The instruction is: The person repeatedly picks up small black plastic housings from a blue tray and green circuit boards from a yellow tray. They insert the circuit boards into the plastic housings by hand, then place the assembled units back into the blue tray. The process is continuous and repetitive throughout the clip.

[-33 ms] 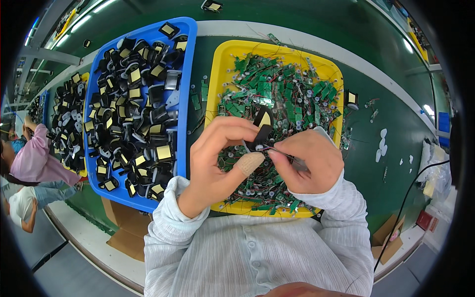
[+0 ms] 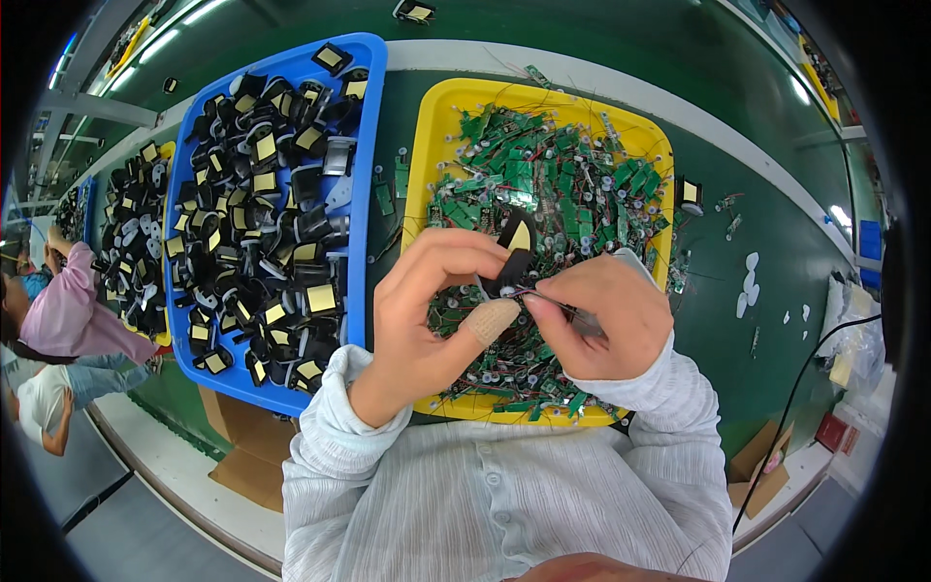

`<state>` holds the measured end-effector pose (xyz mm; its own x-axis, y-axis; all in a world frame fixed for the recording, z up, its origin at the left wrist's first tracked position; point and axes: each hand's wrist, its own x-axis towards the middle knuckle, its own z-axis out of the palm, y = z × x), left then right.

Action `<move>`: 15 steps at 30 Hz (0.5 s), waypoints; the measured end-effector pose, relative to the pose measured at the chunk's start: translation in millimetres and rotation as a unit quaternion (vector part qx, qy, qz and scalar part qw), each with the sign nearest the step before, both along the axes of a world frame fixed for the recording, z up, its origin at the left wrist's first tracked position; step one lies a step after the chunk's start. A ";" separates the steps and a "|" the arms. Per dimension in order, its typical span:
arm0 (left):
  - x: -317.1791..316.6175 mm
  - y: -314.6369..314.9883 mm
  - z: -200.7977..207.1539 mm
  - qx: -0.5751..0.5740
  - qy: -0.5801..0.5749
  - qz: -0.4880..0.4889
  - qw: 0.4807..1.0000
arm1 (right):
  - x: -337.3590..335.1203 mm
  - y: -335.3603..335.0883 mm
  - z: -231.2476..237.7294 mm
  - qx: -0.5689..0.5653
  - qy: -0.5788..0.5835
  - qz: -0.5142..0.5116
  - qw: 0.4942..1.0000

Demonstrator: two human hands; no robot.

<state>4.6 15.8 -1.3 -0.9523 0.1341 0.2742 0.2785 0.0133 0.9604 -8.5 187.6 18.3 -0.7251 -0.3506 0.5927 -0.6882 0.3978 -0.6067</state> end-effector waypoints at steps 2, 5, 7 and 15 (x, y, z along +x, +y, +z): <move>0.1 0.5 -0.6 0.000 0.003 0.001 1.000 | 1.4 -0.6 -0.3 0.001 -0.010 0.009 1.000; 0.8 -0.1 -0.8 0.001 0.005 0.003 1.000 | 2.7 -2.2 0.6 -0.001 -0.013 0.010 1.000; -0.4 -0.2 0.3 -0.001 0.006 -0.003 1.000 | 4.6 -3.0 -0.4 -0.002 -0.021 0.013 1.000; -2.0 -0.7 -0.7 -0.014 0.066 -0.015 0.998 | 2.2 -1.3 3.3 -0.003 -0.093 0.053 0.994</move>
